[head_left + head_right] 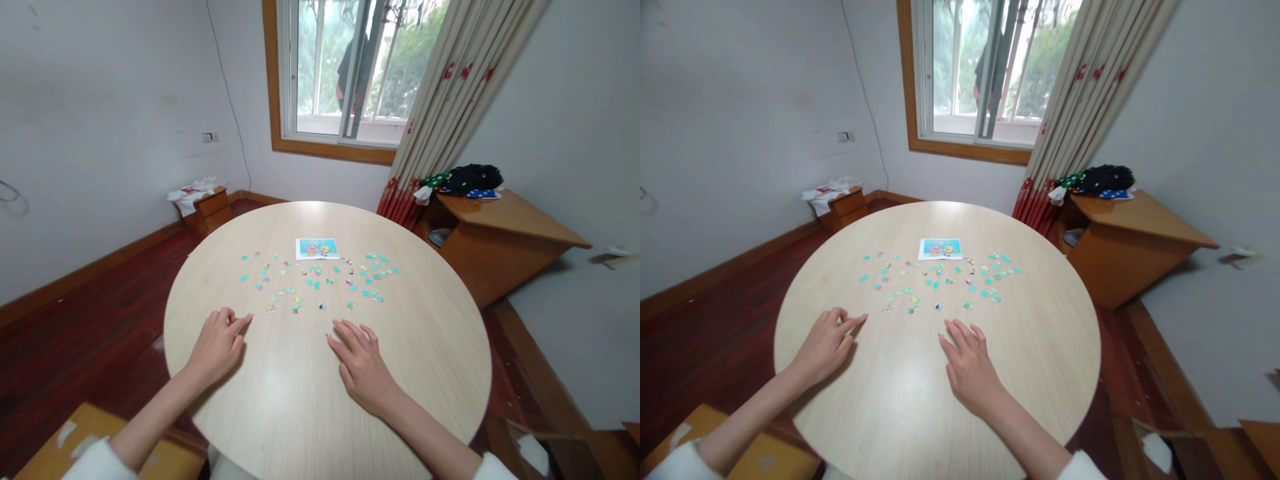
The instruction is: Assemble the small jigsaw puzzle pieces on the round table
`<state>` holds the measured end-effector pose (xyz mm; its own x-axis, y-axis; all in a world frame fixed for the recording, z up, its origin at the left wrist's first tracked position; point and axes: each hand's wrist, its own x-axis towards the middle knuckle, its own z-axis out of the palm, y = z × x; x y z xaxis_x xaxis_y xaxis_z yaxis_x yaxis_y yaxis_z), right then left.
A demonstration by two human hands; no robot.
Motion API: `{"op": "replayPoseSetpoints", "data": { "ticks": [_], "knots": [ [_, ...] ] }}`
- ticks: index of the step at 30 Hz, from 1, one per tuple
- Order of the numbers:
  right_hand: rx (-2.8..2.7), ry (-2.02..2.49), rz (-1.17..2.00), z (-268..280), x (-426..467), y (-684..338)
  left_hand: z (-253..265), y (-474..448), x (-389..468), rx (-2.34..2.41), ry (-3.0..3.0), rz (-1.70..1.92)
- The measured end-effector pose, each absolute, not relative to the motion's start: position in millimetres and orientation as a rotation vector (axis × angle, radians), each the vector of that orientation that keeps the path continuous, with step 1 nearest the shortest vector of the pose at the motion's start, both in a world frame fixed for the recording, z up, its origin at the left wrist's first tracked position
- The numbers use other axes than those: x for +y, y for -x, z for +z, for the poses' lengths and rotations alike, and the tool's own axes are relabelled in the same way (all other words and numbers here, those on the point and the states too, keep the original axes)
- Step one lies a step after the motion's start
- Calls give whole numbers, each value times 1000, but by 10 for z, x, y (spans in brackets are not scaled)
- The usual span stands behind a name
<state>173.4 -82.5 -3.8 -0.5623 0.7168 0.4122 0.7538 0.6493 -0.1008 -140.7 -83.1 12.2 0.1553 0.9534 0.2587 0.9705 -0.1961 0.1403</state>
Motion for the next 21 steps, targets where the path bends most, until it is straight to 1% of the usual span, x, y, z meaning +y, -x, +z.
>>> {"op": "replayPoseSetpoints", "data": {
  "ticks": [5, 13, 17, 21],
  "knots": [
    [-2553, 968, -54, 20, -759, -1636, 37, 1284, -1129, -1901, 2414, -616],
    [-2446, 932, 1, 38, -620, -1504, 107, 912, -1056, -1835, 2558, -637],
    [-2451, 879, -25, 29, -692, -1549, 97, 1083, -1128, -1859, 2446, -676],
    [-2487, 888, 18, 16, -704, -1552, 23, 1301, -1257, -1826, 2445, -530]
  ]
}}
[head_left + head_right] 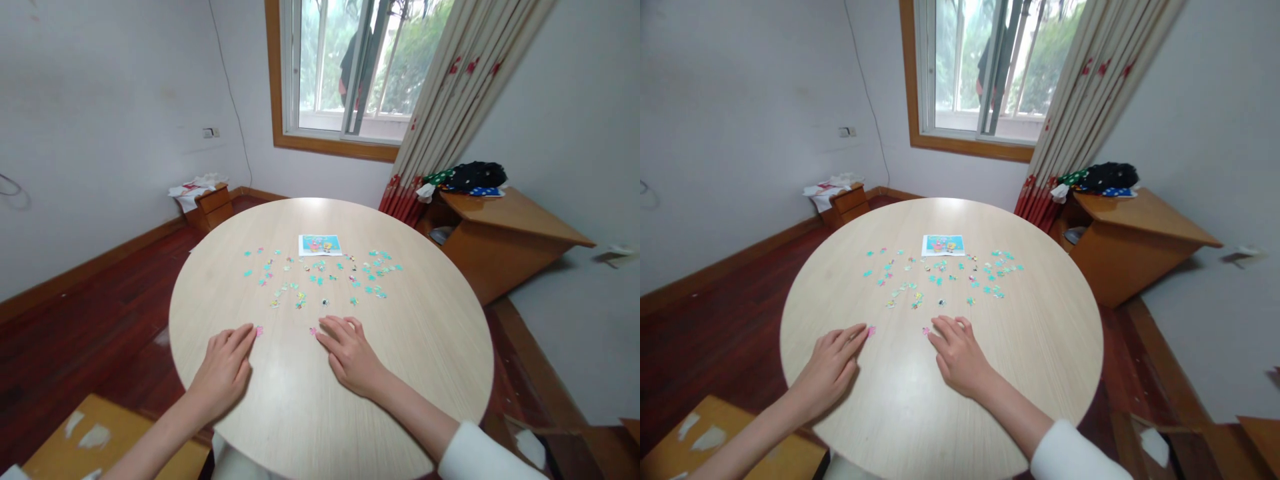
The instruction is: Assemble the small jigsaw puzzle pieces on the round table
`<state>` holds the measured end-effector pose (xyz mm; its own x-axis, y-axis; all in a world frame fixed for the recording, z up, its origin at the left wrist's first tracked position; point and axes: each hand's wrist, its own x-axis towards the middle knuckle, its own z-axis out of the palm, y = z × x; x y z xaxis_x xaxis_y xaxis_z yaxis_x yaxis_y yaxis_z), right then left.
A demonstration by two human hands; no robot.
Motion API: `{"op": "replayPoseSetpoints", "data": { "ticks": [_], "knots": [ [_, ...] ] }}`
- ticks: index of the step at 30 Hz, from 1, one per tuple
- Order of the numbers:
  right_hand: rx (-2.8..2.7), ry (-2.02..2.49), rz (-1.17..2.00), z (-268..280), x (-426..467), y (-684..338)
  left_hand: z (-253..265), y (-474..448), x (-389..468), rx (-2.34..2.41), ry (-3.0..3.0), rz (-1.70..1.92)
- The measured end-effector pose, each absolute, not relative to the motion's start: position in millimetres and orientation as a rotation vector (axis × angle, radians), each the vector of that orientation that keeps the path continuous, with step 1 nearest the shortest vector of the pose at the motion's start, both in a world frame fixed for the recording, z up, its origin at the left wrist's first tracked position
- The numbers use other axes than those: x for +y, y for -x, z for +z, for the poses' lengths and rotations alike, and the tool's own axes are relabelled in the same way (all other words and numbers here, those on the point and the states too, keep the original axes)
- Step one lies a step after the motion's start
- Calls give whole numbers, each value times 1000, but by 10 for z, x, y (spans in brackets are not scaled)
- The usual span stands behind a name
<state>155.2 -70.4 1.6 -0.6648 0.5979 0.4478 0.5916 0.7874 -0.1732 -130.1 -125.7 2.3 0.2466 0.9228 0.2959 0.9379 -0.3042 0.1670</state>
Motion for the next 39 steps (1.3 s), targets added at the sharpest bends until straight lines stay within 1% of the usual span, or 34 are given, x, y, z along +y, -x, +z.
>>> {"op": "replayPoseSetpoints", "data": {
  "ticks": [5, 10, 13, 17, 21, 30, 39],
  "knots": [
    [-2576, 879, 164, 54, -677, -1450, 51, 1020, -1281, -1833, 2469, -381],
    [-2589, 1023, 163, 93, -730, -1273, 192, 401, -1186, -1915, 2483, -274],
    [-2561, 1093, 165, 86, -762, -1224, 228, 209, -1162, -1970, 2470, -288],
    [-2531, 1065, 152, 54, -766, -1236, 196, 190, -1182, -2000, 2466, -384],
    [-2521, 1010, 182, 51, -756, -1249, 108, 244, -1233, -1890, 2515, -473],
    [-2479, 1151, 170, 40, -763, -1246, 82, 234, -1291, -1788, 2571, -412],
    [-2364, 1072, 270, 24, -700, -1330, 5, 239, -1378, -1762, 2545, -435]
  ]
}}
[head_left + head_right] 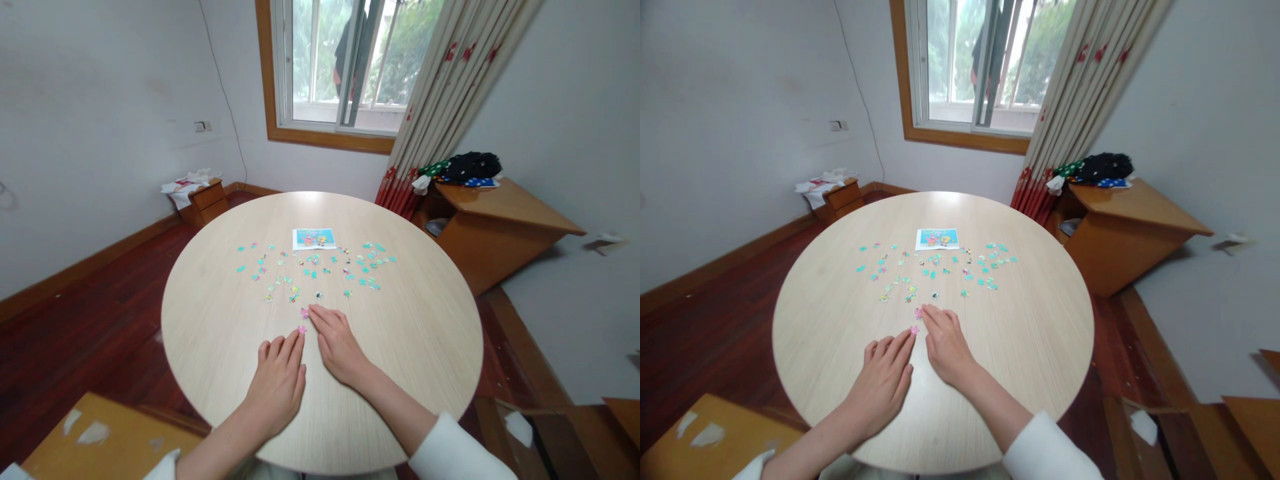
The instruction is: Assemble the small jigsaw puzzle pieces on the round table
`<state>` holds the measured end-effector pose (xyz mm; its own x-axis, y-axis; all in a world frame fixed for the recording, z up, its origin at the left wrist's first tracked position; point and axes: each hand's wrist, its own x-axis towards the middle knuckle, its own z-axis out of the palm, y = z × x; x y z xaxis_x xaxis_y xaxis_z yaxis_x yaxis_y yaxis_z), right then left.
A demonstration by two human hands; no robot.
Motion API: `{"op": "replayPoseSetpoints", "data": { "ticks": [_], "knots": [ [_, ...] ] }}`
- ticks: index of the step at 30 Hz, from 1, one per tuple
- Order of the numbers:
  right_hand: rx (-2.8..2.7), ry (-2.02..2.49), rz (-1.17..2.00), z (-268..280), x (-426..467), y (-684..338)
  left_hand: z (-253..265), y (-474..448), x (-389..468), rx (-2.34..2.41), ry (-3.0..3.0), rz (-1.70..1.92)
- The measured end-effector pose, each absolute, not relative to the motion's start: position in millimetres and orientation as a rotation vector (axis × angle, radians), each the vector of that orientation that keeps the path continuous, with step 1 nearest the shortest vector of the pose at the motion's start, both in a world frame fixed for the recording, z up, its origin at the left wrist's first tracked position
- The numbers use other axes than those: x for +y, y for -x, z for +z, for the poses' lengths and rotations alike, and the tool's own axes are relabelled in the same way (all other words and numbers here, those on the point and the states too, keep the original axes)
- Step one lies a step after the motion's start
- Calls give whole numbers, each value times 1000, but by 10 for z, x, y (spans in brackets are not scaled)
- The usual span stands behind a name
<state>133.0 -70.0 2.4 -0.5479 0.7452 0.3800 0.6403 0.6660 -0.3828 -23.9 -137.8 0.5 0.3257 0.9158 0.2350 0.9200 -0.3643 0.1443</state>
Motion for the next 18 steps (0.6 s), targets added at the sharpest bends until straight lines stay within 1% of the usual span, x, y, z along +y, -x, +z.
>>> {"op": "replayPoseSetpoints", "data": {
  "ticks": [5, 10, 18],
  "knots": [
    [-2351, 1048, 340, 7, -649, -1369, -14, 250, -1390, -1758, 2544, -454],
    [-2519, 988, 421, 41, -585, -1377, -8, 247, -1391, -1767, 2526, -434],
    [-2539, 1037, 274, 54, -680, -1471, -7, 257, -1402, -1759, 2556, -474]
  ]
}}
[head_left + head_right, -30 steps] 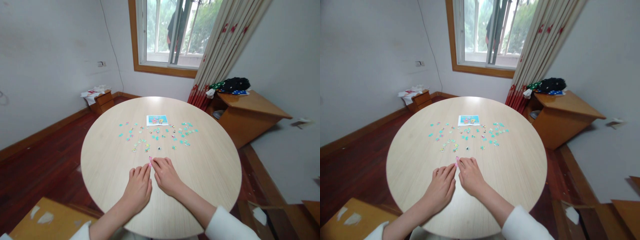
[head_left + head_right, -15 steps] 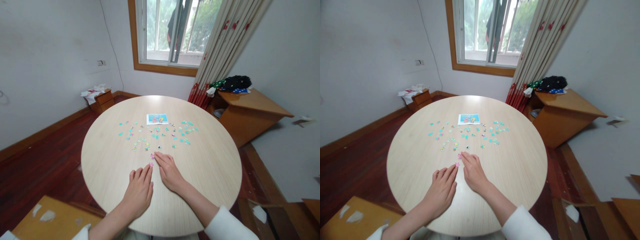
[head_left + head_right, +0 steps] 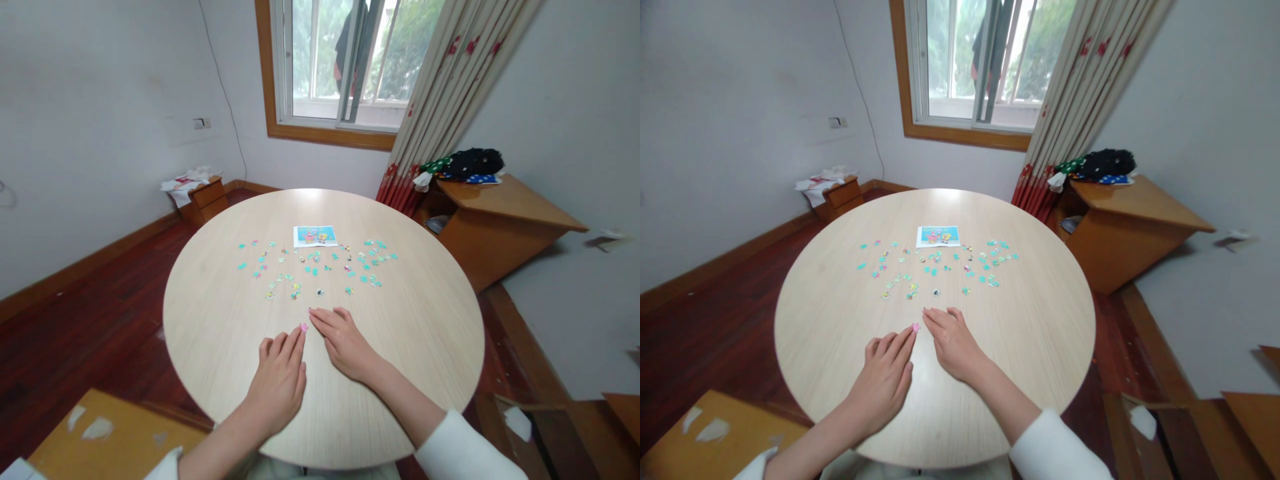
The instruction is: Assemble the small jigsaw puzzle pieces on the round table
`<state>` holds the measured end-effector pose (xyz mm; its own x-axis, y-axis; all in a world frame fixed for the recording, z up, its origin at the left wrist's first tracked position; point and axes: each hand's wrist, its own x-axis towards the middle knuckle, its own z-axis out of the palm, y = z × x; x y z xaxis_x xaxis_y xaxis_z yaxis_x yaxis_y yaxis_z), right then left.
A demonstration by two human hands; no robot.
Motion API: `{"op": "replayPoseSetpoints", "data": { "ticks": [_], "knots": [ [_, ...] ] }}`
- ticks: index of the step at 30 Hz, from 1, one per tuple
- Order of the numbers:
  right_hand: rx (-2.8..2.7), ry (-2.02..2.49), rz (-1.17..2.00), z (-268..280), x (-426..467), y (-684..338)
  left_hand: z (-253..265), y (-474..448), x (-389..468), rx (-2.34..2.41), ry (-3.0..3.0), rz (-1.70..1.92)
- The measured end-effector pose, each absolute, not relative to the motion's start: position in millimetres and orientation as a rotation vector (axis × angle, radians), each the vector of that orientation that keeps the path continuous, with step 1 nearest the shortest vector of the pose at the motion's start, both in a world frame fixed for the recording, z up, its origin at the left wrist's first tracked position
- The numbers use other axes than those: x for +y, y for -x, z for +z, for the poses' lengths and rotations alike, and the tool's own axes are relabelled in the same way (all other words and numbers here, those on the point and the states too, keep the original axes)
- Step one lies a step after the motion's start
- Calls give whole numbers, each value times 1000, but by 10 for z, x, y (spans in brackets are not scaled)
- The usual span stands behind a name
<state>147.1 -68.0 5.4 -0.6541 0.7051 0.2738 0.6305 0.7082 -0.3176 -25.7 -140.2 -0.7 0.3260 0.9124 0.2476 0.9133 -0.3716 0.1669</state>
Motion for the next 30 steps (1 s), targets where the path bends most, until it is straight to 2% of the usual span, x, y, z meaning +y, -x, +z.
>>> {"op": "replayPoseSetpoints", "data": {
  "ticks": [30],
  "knots": [
    [-2525, 1052, 391, 129, -892, -1589, 60, 237, -1282, -1731, 2650, -394]
  ]
}}
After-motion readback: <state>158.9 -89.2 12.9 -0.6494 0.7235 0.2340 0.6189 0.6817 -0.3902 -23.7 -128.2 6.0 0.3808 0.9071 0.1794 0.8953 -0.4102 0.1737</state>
